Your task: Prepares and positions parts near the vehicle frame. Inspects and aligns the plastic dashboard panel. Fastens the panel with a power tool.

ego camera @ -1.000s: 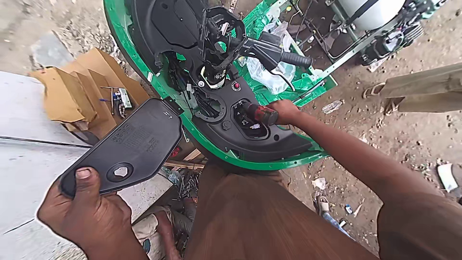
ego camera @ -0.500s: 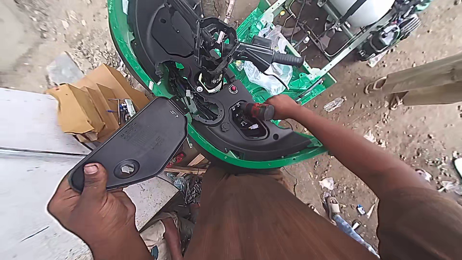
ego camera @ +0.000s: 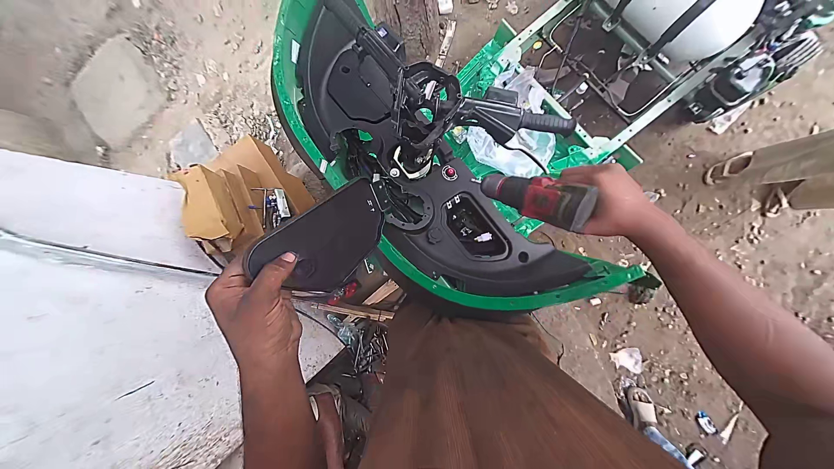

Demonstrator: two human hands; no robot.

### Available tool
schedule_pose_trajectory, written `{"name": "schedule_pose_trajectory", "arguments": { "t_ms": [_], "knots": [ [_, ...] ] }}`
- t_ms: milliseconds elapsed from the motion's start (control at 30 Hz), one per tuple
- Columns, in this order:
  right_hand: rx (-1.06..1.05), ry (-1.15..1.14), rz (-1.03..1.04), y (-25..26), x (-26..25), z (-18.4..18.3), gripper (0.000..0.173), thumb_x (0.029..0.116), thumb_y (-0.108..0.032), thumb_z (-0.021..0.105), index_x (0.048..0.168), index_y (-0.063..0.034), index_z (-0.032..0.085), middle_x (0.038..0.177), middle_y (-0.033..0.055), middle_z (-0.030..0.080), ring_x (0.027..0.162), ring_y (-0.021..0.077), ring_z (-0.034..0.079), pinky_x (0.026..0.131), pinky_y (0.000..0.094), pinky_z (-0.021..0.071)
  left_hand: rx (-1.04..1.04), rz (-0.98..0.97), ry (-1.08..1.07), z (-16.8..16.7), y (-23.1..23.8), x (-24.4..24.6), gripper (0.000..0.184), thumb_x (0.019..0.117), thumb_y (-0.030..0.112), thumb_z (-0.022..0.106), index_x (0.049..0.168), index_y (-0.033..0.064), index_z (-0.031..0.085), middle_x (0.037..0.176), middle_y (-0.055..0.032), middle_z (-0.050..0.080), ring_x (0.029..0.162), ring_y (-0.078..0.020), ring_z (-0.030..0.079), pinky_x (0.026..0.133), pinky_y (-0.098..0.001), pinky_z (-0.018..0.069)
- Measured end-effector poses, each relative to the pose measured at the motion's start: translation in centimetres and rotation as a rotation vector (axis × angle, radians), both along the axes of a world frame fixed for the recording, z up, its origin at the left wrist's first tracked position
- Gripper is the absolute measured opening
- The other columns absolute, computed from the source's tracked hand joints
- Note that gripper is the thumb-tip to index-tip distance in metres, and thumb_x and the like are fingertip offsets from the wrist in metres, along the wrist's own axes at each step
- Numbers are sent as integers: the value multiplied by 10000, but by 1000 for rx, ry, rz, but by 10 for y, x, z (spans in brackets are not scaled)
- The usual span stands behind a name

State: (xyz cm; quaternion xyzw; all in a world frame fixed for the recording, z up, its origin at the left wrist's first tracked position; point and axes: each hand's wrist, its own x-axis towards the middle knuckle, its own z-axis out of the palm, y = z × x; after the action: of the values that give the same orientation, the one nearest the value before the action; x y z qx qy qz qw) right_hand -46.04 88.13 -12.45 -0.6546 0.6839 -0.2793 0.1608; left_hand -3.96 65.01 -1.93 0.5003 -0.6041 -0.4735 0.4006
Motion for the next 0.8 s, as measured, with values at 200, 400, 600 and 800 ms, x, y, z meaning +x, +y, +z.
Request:
{"name": "schedule_pose_trajectory", "arguments": {
  "t_ms": [200, 400, 600, 800],
  "knots": [
    [-255, -448, -358, 57, 36, 45, 429, 788, -308, 817, 1137, -107, 668, 1028, -54, 719, 969, 0, 684, 886, 241, 589, -148, -128, 4, 4, -10, -38, 107, 961, 49, 641, 1044, 81, 701, 912, 21, 732, 823, -100, 708, 783, -316, 615],
    [-514, -957, -326, 87, 62, 63, 371, 803, -190, 842, 1136, -187, 678, 971, -68, 719, 752, 35, 656, 678, 206, 574, -458, -496, -389, -10, -16, -106, 264, 1036, 324, 616, 1080, 72, 684, 951, -31, 687, 836, -94, 687, 772, -321, 600],
    [-645, -1198, -387, 104, 99, 55, 291, 819, -153, 809, 1082, -103, 695, 863, 8, 689, 648, 76, 608, 615, 245, 550, -431, -559, -234, -11, -22, -153, 232, 1027, 286, 641, 1093, 70, 693, 972, -1, 721, 888, -73, 703, 835, -305, 604],
    [-649, -1251, -165, 41, 195, 63, 169, 981, -215, 700, 1134, -145, 704, 981, -99, 718, 905, -35, 653, 847, 200, 567, -119, -574, 35, -30, -19, -168, 150, 1039, 215, 615, 1099, 101, 692, 927, 56, 715, 844, -45, 686, 823, -274, 594]
  ]
}}
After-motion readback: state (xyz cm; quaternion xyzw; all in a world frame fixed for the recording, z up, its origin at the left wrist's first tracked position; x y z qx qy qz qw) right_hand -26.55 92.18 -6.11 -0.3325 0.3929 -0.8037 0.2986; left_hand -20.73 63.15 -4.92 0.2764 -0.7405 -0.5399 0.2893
